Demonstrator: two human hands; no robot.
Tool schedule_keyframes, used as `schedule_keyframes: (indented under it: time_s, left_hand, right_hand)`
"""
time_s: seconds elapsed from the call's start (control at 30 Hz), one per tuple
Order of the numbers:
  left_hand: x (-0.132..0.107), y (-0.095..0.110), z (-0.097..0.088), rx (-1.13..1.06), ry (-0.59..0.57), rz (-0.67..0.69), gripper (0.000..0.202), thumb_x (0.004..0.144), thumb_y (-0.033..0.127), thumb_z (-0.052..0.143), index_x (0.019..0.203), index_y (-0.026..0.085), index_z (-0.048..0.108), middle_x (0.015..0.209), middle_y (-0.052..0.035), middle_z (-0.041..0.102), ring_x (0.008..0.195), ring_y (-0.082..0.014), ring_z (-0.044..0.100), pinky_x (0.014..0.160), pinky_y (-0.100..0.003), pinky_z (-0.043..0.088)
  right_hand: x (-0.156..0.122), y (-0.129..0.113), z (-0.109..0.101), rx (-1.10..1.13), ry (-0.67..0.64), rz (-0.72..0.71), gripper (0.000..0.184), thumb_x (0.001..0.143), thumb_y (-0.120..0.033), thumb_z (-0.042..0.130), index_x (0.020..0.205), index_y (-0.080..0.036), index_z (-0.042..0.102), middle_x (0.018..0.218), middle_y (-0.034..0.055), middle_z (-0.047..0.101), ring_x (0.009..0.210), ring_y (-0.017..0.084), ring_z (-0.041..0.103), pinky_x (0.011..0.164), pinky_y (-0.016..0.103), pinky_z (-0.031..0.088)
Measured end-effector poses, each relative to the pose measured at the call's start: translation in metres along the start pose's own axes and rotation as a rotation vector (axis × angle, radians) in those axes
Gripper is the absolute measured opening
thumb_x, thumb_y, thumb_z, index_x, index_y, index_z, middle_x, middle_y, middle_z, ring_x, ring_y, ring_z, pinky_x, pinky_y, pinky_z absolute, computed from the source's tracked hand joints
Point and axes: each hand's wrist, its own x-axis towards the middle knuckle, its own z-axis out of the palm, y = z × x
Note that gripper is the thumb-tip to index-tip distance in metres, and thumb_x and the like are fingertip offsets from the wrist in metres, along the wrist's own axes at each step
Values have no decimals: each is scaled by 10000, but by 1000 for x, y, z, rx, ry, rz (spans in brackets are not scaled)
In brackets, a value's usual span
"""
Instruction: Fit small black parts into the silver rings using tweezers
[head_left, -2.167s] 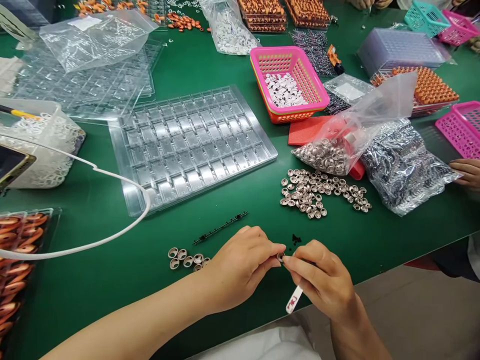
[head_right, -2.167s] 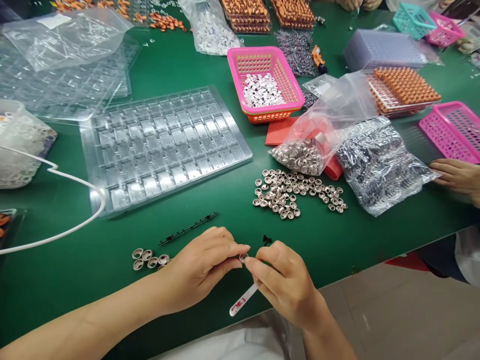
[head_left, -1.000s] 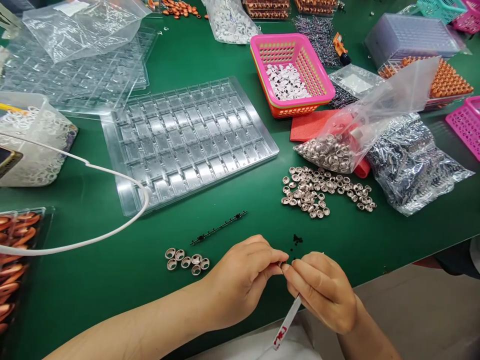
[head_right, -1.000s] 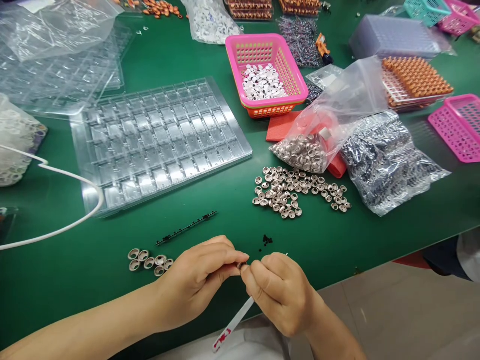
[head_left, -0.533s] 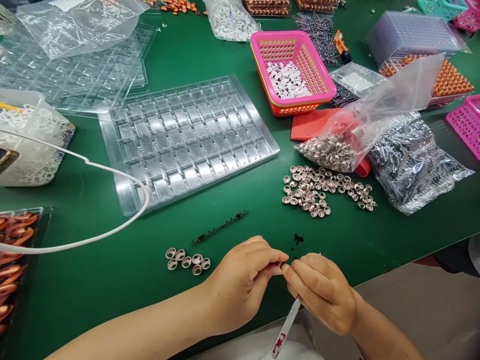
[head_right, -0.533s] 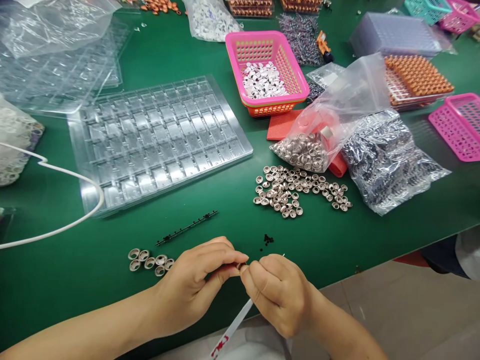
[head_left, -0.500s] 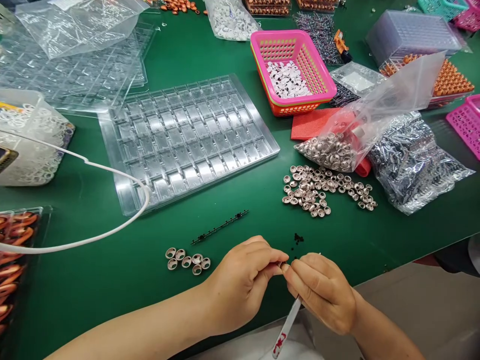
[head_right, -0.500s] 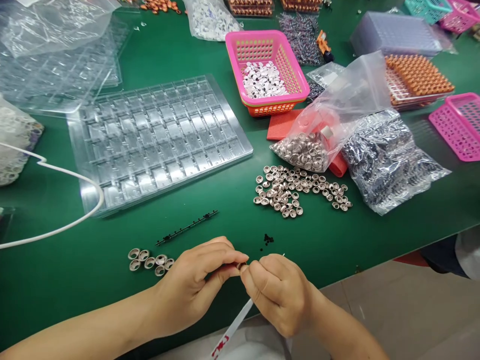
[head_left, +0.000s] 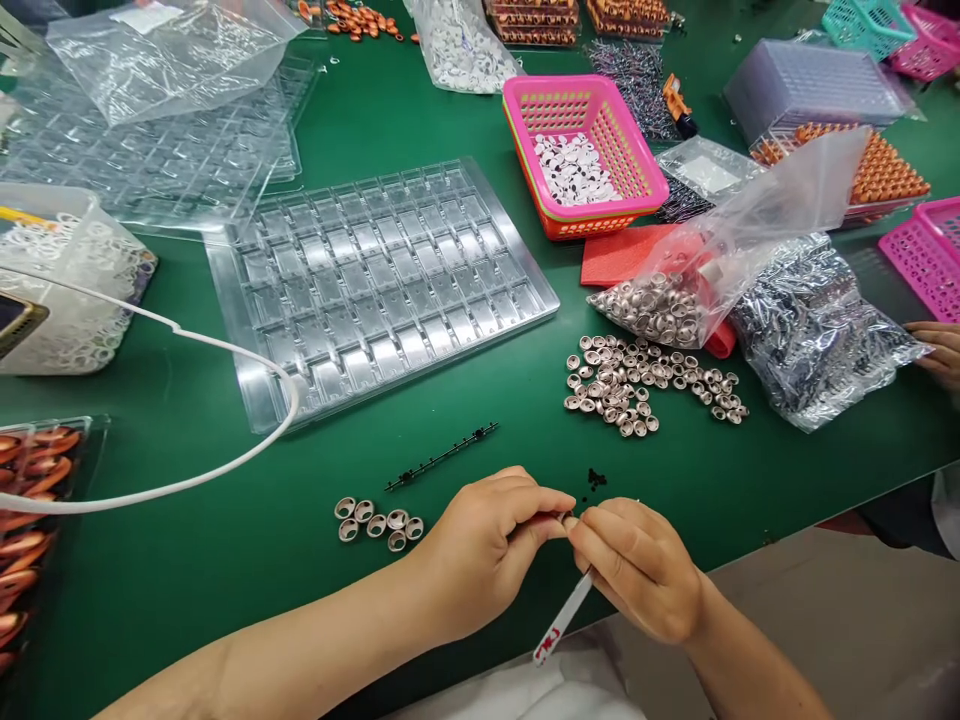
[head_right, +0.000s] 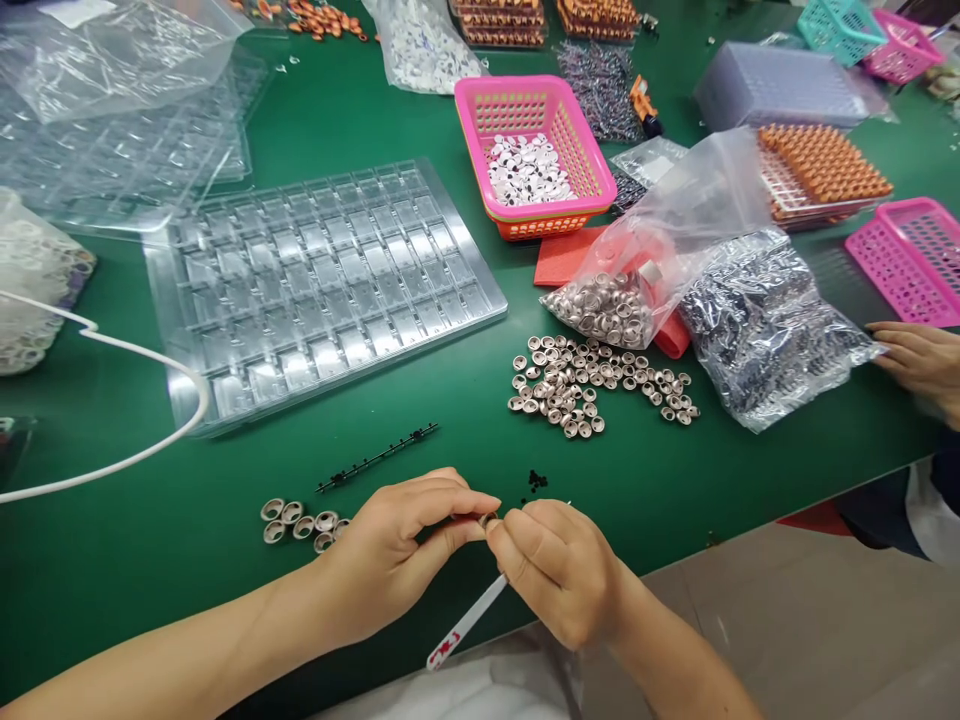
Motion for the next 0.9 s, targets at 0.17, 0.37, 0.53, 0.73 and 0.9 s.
schedule_keyframes:
  time_s: [0.17,0.37,0.53,0.73,0.9]
  left_hand:
    - [3,0,-4,-40,-32,-75,199,910,55,604,1042,120,739,829,-51,742,760,-146,640,702,-231,535]
    - [2,0,-5,-27,-65,-52,199,908,56,614,1063,111,727,836,-55,732,779,-154,635,718,-243,533]
    - [1,-5,-3,37,-56,52,177,914,62,612,1062,98,703,830,-69,722,781,-170,616,711,-264,529]
    - [-1,-9,0,91,-48,146,156,944,64,566,1060,105,663,837,-74,716,771,-173,588,707,-274,515]
    - [-1,-9,1,105,-44,191,154,944,47,547,1055,101,640,825,-77,696,751,-170,555,686,-277,495]
  right_hand:
    - [3,-1,-1,-13,26,8,388,921,-34,493,1304,-55,549,849,96,680,667,162,596,551,308,512]
    - [0,-2,0,-13,4,22,400,926,-46,494,1322,-69,539,865,97,690,676,166,595,566,318,511]
    - [-4,-1,2,-6,9,1,390,923,-48,479,1307,-38,550,901,124,695,715,187,612,585,336,516]
    - [-3,-3,2,24,22,-4,376,925,-46,460,1284,-23,568,906,123,687,718,186,601,569,336,517]
    - [-5,-3,3,-16,44,-48,309,906,-27,503,1185,-5,635,932,135,675,741,190,605,574,340,517]
